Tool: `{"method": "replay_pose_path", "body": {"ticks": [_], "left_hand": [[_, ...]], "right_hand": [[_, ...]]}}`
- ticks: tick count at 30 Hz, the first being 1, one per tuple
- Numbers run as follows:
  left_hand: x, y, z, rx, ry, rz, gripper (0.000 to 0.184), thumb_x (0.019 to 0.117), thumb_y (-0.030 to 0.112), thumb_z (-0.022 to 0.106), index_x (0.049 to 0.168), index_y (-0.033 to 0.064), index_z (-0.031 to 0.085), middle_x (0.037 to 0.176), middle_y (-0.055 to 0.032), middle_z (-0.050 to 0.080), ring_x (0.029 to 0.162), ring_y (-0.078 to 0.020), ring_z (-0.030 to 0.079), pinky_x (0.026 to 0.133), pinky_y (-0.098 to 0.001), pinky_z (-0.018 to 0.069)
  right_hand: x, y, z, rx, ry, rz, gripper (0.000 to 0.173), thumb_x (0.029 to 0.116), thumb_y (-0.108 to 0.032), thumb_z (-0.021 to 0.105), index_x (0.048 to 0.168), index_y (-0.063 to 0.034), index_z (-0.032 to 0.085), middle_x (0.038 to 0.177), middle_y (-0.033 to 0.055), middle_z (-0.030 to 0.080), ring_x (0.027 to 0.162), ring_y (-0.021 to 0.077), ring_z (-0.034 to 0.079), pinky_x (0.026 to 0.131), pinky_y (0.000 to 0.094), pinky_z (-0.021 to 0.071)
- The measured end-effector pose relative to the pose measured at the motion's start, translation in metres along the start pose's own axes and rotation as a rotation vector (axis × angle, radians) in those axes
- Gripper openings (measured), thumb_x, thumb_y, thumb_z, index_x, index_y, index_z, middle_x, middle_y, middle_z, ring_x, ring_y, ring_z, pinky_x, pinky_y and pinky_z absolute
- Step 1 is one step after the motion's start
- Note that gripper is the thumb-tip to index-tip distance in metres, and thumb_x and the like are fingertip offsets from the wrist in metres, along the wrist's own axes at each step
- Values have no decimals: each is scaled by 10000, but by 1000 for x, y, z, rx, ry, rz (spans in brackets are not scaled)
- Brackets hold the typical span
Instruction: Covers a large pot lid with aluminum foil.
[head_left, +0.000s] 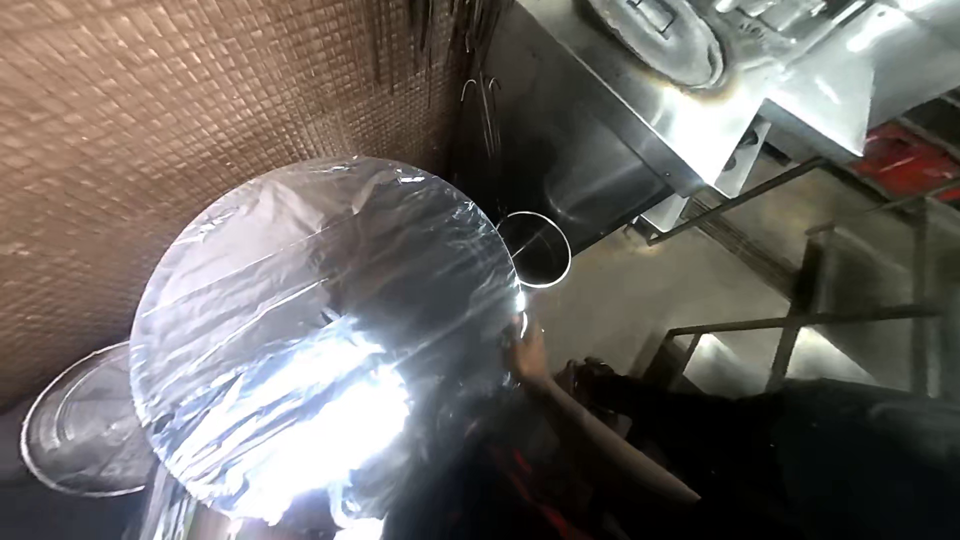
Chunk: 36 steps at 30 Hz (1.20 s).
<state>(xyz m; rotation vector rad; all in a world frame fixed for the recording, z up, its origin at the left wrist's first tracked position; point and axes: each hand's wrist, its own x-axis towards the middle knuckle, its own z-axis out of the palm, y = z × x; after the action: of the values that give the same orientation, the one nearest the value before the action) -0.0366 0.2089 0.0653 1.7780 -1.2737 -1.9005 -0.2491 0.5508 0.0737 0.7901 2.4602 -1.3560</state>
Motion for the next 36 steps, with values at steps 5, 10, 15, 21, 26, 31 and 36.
{"method": "replay_pose_path", "body": {"ticks": [5, 10, 15, 21, 26, 31, 36], "left_hand": [[-7, -11, 26, -375, 55, 28, 618, 1061, 601, 104, 734, 198, 439, 487, 73, 398, 407, -68, 417, 412, -270, 409], [5, -14, 19, -549, 148, -126, 535, 1051, 633, 246, 978, 182, 525, 798, 6, 573, 703, -129, 587, 594, -380, 526], [-22, 4, 20, -640, 98, -227, 460, 1101, 454, 228, 1286, 114, 476, 1114, -82, 576, 989, -177, 578, 803, -423, 532], [-26, 23, 14, -563, -9, -303, 497, 1125, 391, 168, 1375, 70, 452, 1186, -117, 579, 1015, -188, 581, 832, -384, 526], [-3, 8, 10, -745, -127, -356, 552, 1083, 538, 197, 1178, 134, 561, 951, -80, 666, 860, -202, 662, 696, -425, 570], [-2, 23, 11, -642, 44, -298, 394, 1124, 335, 285, 1293, 63, 514, 1097, -138, 625, 965, -232, 623, 797, -430, 546], [12, 21, -9, -496, 1, -13, 449, 1120, 411, 313, 1239, 31, 519, 916, -122, 595, 739, -188, 601, 589, -355, 511]], "right_hand": [[-10, 13, 25, 51, 46, -38, 624, 1098, -489, 308, 1601, -127, 235, 1364, 263, 564, 1160, 402, 622, 941, 612, 520], [-6, 9, 31, 367, 113, 108, 701, 1075, -612, 157, 1367, -89, 520, 1065, 158, 625, 911, 248, 613, 772, 481, 532], [6, 17, 32, 660, 59, 274, 643, 1041, -677, 255, 1036, -126, 586, 754, 29, 552, 631, 152, 546, 559, 382, 488], [6, 10, 14, 869, -195, 258, 450, 1076, -575, 304, 984, -218, 562, 705, -61, 597, 575, 44, 578, 494, 255, 506], [5, 6, 6, 990, -286, 215, 398, 1097, -490, 310, 1035, -213, 588, 799, -56, 687, 672, 45, 670, 558, 269, 587], [5, 8, 1, 1045, -325, 190, 384, 1105, -449, 301, 1003, -212, 586, 790, -62, 688, 700, 51, 680, 598, 297, 599], [-9, -10, 0, 1072, -216, 201, 286, 1109, -311, 329, 938, -183, 518, 662, -59, 537, 512, 15, 518, 466, 203, 469]]}}
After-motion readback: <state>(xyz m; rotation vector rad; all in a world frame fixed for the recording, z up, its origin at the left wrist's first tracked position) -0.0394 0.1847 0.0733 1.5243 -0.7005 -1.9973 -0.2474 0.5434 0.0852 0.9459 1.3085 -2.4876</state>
